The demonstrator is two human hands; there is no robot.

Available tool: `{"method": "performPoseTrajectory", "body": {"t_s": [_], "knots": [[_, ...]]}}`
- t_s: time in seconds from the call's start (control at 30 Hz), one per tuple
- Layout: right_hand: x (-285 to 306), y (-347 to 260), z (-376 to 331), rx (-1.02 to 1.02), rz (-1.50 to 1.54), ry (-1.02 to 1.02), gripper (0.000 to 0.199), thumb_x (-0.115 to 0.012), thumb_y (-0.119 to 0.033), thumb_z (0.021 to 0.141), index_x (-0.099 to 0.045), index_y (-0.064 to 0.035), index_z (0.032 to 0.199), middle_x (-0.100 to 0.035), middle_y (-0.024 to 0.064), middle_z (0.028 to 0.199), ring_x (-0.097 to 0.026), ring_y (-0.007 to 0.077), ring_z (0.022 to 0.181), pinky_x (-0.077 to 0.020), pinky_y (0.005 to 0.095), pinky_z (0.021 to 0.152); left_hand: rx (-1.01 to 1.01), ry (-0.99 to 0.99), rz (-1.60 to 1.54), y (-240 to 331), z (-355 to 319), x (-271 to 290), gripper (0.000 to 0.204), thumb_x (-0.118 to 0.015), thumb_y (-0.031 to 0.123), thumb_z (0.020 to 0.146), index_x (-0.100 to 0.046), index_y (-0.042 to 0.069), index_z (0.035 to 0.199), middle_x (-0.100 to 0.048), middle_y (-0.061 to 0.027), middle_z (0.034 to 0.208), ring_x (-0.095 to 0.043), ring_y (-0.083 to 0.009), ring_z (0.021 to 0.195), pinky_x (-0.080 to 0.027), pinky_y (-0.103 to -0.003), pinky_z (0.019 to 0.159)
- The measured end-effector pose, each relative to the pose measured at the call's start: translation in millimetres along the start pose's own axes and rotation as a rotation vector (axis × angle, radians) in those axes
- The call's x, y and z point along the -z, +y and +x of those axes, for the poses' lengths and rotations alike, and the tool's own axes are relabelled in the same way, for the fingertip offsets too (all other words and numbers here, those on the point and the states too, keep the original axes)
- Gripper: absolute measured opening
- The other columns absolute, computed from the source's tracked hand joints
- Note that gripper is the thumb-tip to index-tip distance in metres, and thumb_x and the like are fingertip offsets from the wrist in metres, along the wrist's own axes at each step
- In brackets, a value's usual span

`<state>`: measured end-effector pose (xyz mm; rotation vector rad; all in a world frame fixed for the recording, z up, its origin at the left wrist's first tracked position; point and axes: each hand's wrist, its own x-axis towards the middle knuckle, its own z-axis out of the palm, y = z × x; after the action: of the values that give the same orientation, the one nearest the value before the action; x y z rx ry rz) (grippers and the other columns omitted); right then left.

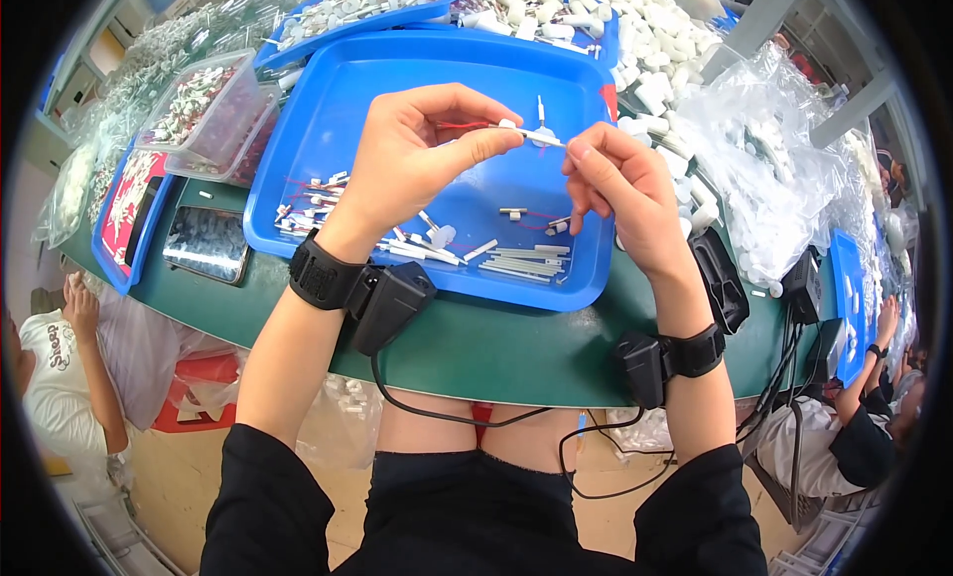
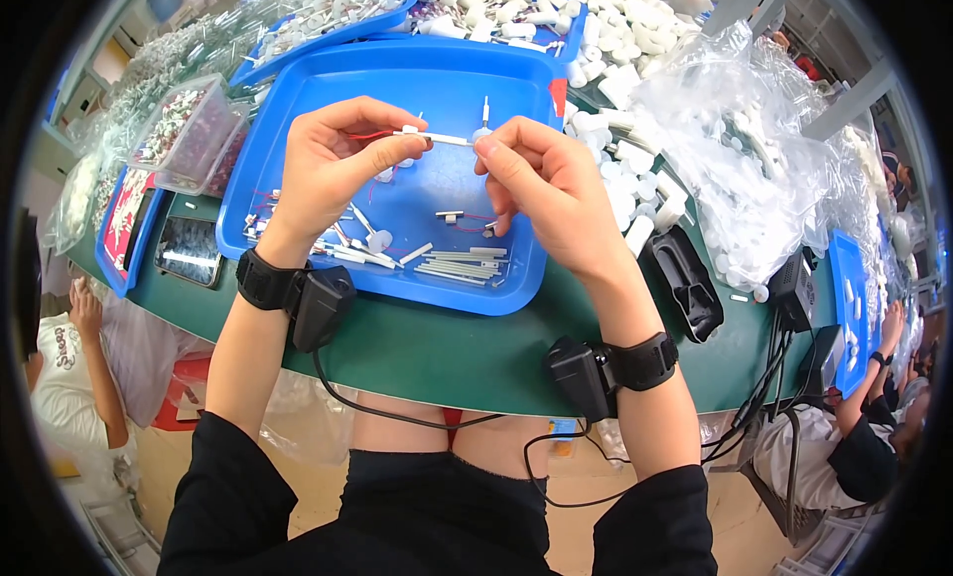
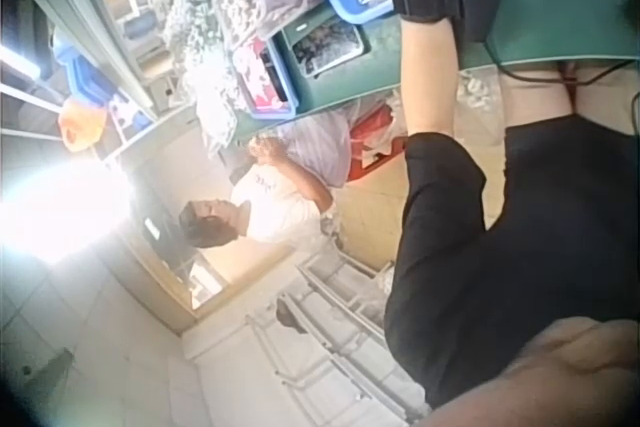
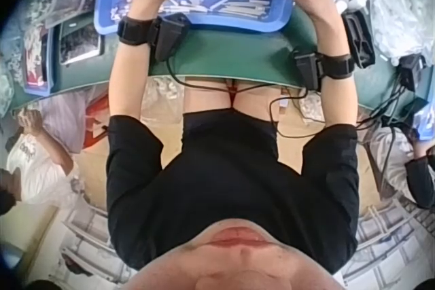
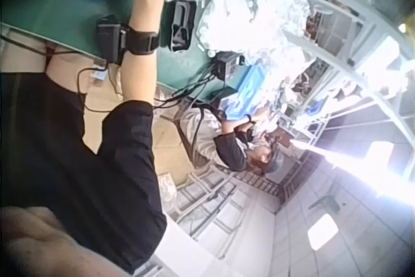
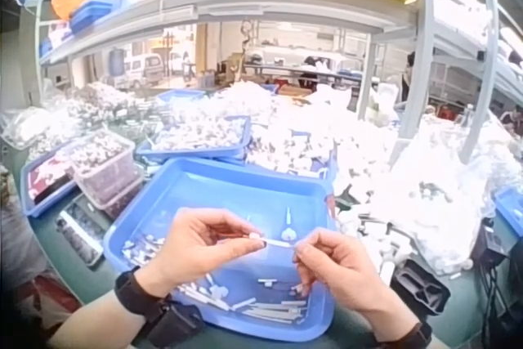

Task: Assembling small white plastic valve components by manually joining two pieces together.

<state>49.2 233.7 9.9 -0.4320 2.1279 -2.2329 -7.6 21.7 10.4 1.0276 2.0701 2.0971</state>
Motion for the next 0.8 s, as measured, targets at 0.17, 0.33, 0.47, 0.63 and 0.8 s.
{"method": "performPoseTrajectory", "body": {"t_s": [0.17, 0.33, 0.47, 0.63, 0.8], "knots": [[4, -1, 1, 0.007, 0.030, -0.010, 0.025, -0.056, -0.023, 0.096, -0.060, 0.0005, 0.088, -0.054, 0.0002, 0.065, -0.051, 0.0057, 0.058, -0.0443, 0.0215, 0.049, 0.003, 0.013, -0.036, -1, 1, 1, 0.015, -0.070, 0.001, 0.083, -0.067, -0.003, 0.097, -0.070, -0.0108, 0.092, -0.067, -0.0145, 0.085, -0.053, -0.026, 0.077], [5, -1, 2, 0.017, -0.006, -0.028, 0.025, -0.056, -0.022, 0.096, -0.061, 0.0009, 0.089, -0.054, 0.0002, 0.065, -0.050, 0.0057, 0.058, -0.0440, 0.0212, 0.050, 0.022, 0.018, -0.073, -3, 1, 4, 0.016, -0.068, 0.004, 0.086, -0.066, -0.004, 0.100, -0.069, -0.0116, 0.093, -0.067, -0.0161, 0.086, -0.053, -0.027, 0.078], [6, -5, 1, -0.001, -0.056, -0.076, 0.022, -0.057, -0.021, 0.095, -0.063, 0.0002, 0.091, -0.059, 0.0011, 0.071, -0.052, 0.0060, 0.060, -0.0453, 0.0216, 0.055, 0.006, 0.063, -0.147, -6, 3, 5, 0.015, -0.069, 0.007, 0.086, -0.069, -0.002, 0.096, -0.071, -0.0101, 0.091, -0.067, -0.0139, 0.084, -0.053, -0.026, 0.078], [5, -4, -2, -0.015, -0.222, -0.146, 0.018, -0.058, -0.016, 0.093, -0.065, -0.0003, 0.089, -0.065, 0.0016, 0.079, -0.054, 0.0061, 0.063, -0.0465, 0.0219, 0.059, 0.003, 0.133, -0.370, -9, 5, 9, 0.020, -0.064, 0.011, 0.090, -0.066, -0.001, 0.107, -0.069, -0.0107, 0.100, -0.065, -0.0153, 0.092, -0.052, -0.028, 0.079], [34, -3, 5, 0.177, -0.372, 0.366, 0.015, -0.061, -0.014, 0.087, -0.067, 0.0001, 0.084, -0.065, 0.0032, 0.075, -0.056, 0.0101, 0.062, -0.0452, 0.0240, 0.059, 0.059, 0.087, -0.455, -6, 6, 11, 0.023, -0.059, 0.014, 0.094, -0.062, -0.001, 0.112, -0.067, -0.0121, 0.102, -0.064, -0.0173, 0.096, -0.052, -0.031, 0.084]]}}
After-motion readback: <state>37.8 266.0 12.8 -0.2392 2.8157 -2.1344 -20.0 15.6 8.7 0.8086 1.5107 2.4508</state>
